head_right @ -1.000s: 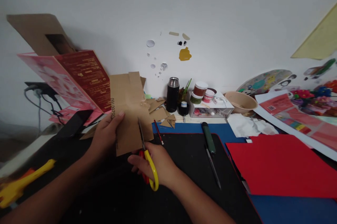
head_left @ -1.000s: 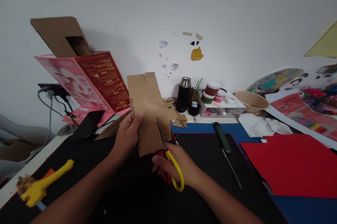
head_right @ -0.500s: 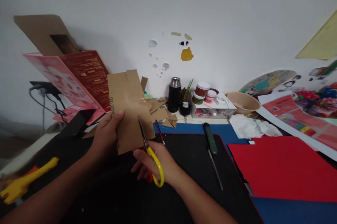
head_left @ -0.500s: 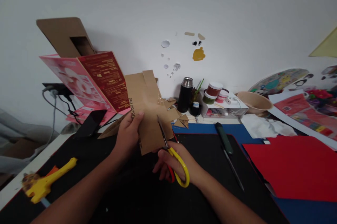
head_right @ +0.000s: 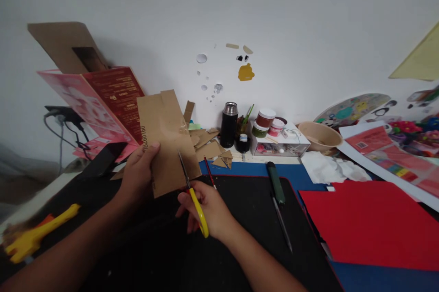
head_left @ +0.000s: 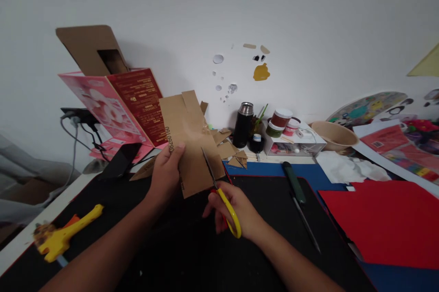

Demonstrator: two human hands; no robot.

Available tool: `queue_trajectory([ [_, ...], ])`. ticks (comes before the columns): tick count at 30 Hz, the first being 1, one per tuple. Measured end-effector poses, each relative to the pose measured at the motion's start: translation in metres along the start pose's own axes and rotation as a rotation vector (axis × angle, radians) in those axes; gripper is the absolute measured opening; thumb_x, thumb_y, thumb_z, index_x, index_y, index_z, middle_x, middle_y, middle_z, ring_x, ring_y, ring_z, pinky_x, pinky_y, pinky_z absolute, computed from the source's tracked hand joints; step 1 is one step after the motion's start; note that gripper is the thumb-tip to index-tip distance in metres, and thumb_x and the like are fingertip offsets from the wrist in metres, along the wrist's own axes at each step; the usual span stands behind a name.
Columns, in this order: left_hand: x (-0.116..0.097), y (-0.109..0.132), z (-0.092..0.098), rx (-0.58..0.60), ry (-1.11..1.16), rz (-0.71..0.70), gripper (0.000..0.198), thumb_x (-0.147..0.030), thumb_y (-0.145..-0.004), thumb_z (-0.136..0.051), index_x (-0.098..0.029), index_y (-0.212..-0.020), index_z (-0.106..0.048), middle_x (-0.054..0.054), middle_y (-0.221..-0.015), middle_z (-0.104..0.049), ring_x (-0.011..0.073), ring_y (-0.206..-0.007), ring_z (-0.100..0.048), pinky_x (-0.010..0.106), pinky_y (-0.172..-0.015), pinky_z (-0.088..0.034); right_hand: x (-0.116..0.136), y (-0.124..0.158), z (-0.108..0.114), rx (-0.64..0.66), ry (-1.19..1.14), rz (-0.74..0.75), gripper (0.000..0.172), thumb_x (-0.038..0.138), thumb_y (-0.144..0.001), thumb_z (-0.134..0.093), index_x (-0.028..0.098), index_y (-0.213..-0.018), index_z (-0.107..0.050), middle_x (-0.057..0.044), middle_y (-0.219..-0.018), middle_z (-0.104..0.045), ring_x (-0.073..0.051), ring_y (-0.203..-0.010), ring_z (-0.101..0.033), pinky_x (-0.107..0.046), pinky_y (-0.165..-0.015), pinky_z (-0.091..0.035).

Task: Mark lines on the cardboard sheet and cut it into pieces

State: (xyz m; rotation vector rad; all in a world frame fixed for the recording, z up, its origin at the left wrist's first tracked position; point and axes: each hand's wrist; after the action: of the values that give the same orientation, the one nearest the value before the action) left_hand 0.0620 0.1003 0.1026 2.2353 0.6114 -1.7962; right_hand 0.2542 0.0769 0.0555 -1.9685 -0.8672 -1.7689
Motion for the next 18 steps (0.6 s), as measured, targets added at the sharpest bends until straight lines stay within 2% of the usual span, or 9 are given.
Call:
queue_trajectory([
  [5, 0.0015, 0.0026, -0.0003, 0.036, 0.003, -0.005, 0.049, -0.059, -0.082, -0.08, -0.018, -0.109, -0.076, 0.005, -0.095, -0.081, 0.0259, -0.084, -0.077, 0.033, -0.07, -0.061, 0.0022, 0.0003, -0.004, -0.069, 0.055, -0.005, 0.07, 0.085, -0.081, -0.068, 0.019, -0.1, -0.057, 0.005, -0.063, -0.065, -0.007, -0.034, -0.049, -0.017, -0.031, -0.031],
  [9, -0.0001, 0.0058, 0.0016, 0.026, -0.125, -0.083, 0.046, -0.06, -0.086, -0.076, -0.019, -0.105, -0.076, 0.005, -0.097, -0.08, 0.0262, -0.091, -0.075, 0.033, -0.076, -0.059, 0.0029, 0.0012, -0.0064, -0.113, 0.058, -0.017, 0.064, 0.08, -0.079, -0.074, 0.021, -0.095, -0.056, 0.009, -0.055, -0.058, -0.007, -0.032, -0.042, -0.017, -0.03, -0.028],
  [13, 0.0017, 0.0079, 0.004, 0.033, -0.199, -0.134, 0.044, -0.06, -0.092, -0.071, -0.02, -0.109, -0.075, 0.005, -0.102, -0.08, 0.0268, -0.1, -0.074, 0.034, -0.084, -0.058, 0.0005, 0.0011, -0.007, -0.12, 0.052, -0.002, 0.061, 0.079, -0.081, -0.074, 0.022, -0.092, -0.054, 0.01, -0.051, -0.055, -0.007, -0.032, -0.038, -0.018, -0.031, -0.026],
  [18, 0.0056, 0.0063, 0.0048, 0.084, -0.175, -0.134, 0.046, -0.059, -0.094, -0.069, -0.019, -0.116, -0.074, 0.008, -0.108, -0.08, 0.0294, -0.111, -0.073, 0.039, -0.096, -0.058, -0.0022, 0.0016, -0.0062, -0.123, 0.071, 0.024, 0.067, 0.086, -0.081, -0.068, 0.022, -0.092, -0.054, 0.009, -0.052, -0.056, -0.006, -0.032, -0.039, -0.017, -0.031, -0.026],
])
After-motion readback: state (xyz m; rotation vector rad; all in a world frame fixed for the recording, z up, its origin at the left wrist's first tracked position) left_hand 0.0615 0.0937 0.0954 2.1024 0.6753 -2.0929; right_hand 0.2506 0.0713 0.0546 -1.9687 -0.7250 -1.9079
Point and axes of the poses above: each hand's wrist, its own y-axis away from the middle knuckle, its own z-axis out of the back of the hand, x = y × z
